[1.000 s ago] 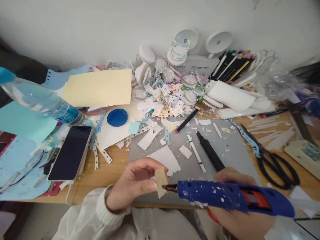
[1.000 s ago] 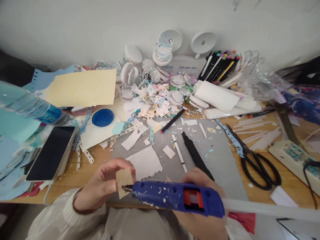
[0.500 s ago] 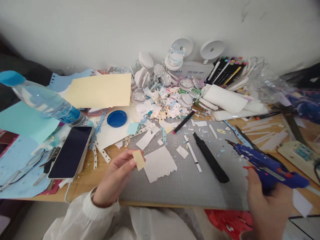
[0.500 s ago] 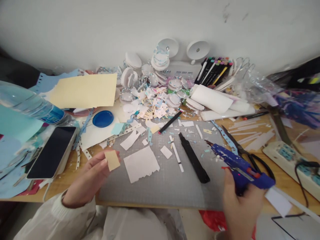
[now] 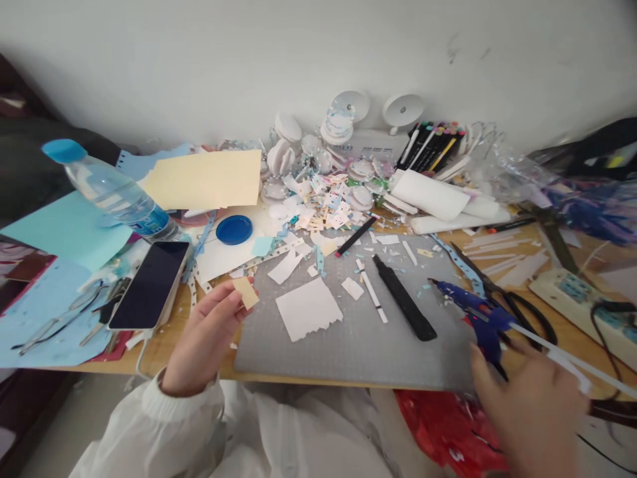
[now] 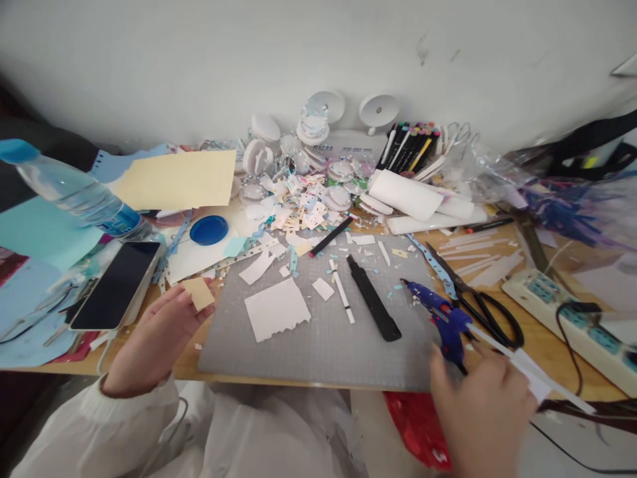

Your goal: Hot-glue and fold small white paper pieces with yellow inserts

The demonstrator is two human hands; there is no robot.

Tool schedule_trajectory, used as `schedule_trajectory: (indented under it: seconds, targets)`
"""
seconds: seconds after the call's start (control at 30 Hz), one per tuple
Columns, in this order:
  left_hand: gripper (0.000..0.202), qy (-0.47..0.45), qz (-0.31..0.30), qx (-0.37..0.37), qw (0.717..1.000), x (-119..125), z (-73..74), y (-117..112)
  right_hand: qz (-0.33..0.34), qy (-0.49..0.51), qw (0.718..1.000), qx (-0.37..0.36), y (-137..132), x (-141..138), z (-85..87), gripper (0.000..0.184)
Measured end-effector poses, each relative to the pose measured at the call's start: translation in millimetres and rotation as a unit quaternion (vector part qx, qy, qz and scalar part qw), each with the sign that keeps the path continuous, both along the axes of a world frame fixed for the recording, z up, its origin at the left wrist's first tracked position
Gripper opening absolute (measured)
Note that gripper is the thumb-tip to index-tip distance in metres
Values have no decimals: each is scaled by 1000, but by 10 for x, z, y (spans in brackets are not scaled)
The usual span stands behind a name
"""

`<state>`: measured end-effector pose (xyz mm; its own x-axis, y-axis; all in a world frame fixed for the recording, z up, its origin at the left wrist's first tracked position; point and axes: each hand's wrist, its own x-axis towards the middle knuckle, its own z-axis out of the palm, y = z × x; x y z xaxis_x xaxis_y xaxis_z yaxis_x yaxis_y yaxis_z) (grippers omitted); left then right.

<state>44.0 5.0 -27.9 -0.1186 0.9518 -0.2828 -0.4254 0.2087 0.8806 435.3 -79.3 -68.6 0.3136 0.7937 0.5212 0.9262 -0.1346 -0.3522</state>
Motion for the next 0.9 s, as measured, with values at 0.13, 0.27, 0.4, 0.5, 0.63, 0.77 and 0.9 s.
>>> schedule_trajectory:
  seconds: [0.13, 0.27, 0.4, 0.5, 0.63, 0.77, 0.9]
  targets:
    - [21, 12, 19, -8, 1000, -20, 13, -98, 84, -52, 994, -40, -196, -515, 180, 18]
    - [19, 17, 15, -3, 1000, -12, 11, -248, 372, -35, 925, -72, 140, -1114, 85, 24]
    - [26, 45, -1, -2, 999, -54, 39, -459, 445, -97, 877, -156, 491, -1483, -78, 47]
    - [31, 89, 6, 4, 996, -125, 9, -599, 427, -102, 882, -171, 416, -1602, -150, 51]
    - [26, 147, 12, 31, 988, -160, -122, -668, 386, -82, 902, -174, 50, -1691, -243, 54]
    - [24, 211, -26, 62, 975, -92, -228, -623, 362, -39, 920, -143, -170, -1676, -232, 54]
    - [25, 311, -68, 147, 937, -20, -240, -542, 348, 27, 936, -52, -219, -1377, 68, 33]
